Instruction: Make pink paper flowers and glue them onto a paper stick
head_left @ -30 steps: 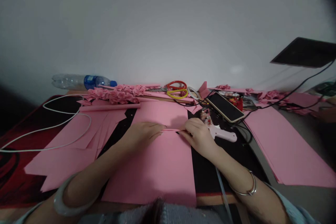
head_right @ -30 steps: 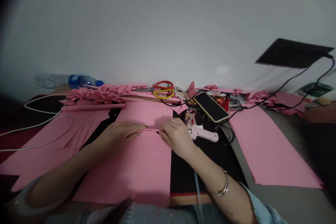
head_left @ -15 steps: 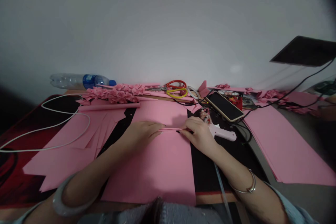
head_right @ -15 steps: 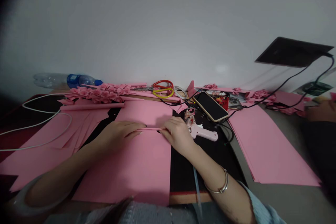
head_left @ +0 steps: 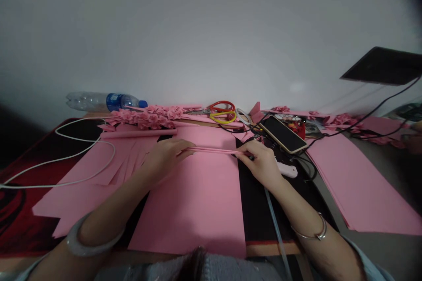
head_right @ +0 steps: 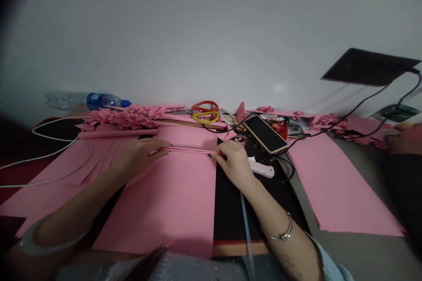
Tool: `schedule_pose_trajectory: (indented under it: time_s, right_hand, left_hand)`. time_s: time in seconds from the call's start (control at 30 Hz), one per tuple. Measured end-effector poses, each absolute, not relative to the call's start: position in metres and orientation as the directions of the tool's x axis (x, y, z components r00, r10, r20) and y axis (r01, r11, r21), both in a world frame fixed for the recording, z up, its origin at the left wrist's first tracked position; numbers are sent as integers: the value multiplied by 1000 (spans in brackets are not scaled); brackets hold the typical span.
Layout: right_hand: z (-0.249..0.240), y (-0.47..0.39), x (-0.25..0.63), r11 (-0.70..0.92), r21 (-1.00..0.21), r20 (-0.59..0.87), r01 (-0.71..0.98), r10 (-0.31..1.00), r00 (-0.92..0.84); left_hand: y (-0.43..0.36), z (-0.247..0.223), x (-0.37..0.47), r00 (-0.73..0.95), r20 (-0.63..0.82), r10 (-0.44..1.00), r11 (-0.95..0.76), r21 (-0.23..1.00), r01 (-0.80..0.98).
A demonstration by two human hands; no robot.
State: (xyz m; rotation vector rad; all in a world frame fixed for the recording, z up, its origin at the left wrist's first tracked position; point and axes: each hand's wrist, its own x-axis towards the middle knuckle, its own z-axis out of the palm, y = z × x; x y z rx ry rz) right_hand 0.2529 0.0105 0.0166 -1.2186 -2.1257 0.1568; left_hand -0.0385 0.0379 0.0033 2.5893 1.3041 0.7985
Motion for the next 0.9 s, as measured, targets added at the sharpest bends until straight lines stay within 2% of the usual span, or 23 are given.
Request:
schedule_pose_trajectory:
  time_s: [0.23,0.37,0.7,0.9]
  right_hand:
    - [16,13,255,594,-387,543,705,765,-346]
    - [15,13,257,598,-380,545,706,761,-351]
    - [15,9,252,621,-352,488,700,760,-429]
    - [15,8,250,634,-354,501,687,749,-433]
  left_hand:
    - [42,-2,-43,446,492,748,-636,340,692]
    - [42,-6,-46,446,533,719,-649,285,705]
    - [35,2,-32,630,411,659,-735,173,655]
    - [34,4,-30,642,469,607,-773,162,613]
